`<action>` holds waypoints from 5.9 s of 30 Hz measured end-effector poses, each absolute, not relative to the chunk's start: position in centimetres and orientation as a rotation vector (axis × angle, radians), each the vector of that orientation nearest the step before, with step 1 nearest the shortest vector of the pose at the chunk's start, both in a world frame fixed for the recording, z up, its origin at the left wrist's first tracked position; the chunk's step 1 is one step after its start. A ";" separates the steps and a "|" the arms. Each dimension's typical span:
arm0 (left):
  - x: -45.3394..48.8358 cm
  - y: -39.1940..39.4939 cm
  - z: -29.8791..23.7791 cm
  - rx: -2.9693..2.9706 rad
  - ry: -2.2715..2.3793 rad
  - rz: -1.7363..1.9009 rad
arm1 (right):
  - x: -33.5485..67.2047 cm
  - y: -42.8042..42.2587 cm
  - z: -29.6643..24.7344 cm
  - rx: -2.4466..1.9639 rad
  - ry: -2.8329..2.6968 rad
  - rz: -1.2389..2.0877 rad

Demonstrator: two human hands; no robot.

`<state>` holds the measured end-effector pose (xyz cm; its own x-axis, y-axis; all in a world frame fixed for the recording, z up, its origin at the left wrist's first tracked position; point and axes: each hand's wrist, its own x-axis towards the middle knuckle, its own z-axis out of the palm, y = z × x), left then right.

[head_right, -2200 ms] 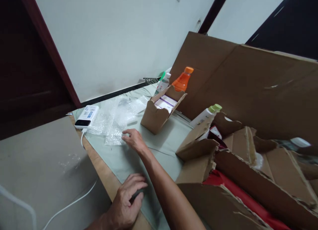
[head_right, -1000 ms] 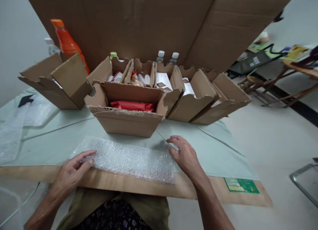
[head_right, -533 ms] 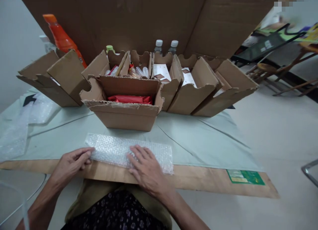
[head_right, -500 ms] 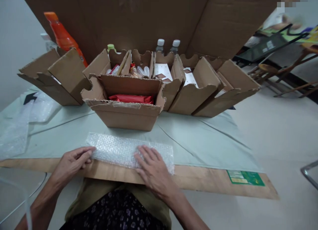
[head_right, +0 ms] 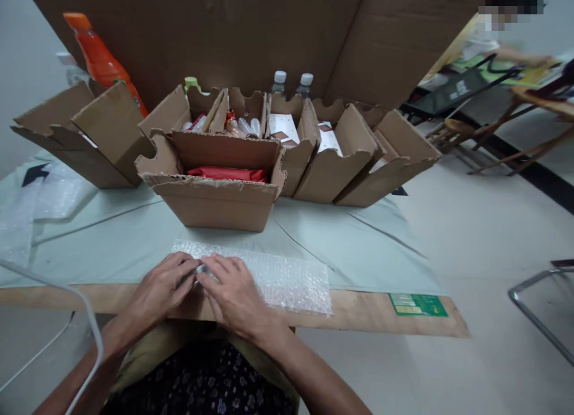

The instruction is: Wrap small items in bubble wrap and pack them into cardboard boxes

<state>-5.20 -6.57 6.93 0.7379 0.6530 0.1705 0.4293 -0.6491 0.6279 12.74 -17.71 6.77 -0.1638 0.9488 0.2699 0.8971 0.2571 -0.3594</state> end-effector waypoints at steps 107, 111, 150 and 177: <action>-15.3 -6.1 5.7 2.160 1.149 0.838 | 7.8 -9.6 7.4 -1.462 -2.029 0.640; -14.4 -4.6 4.8 2.178 1.305 0.816 | 7.9 -9.5 7.0 -1.529 -1.982 0.333; -8.6 -9.6 7.0 0.896 0.883 0.885 | 10.1 -16.8 8.0 -1.401 -1.313 1.019; 0.5 -1.7 10.7 1.971 0.777 1.574 | 19.6 -0.4 25.6 -1.348 -2.795 -0.545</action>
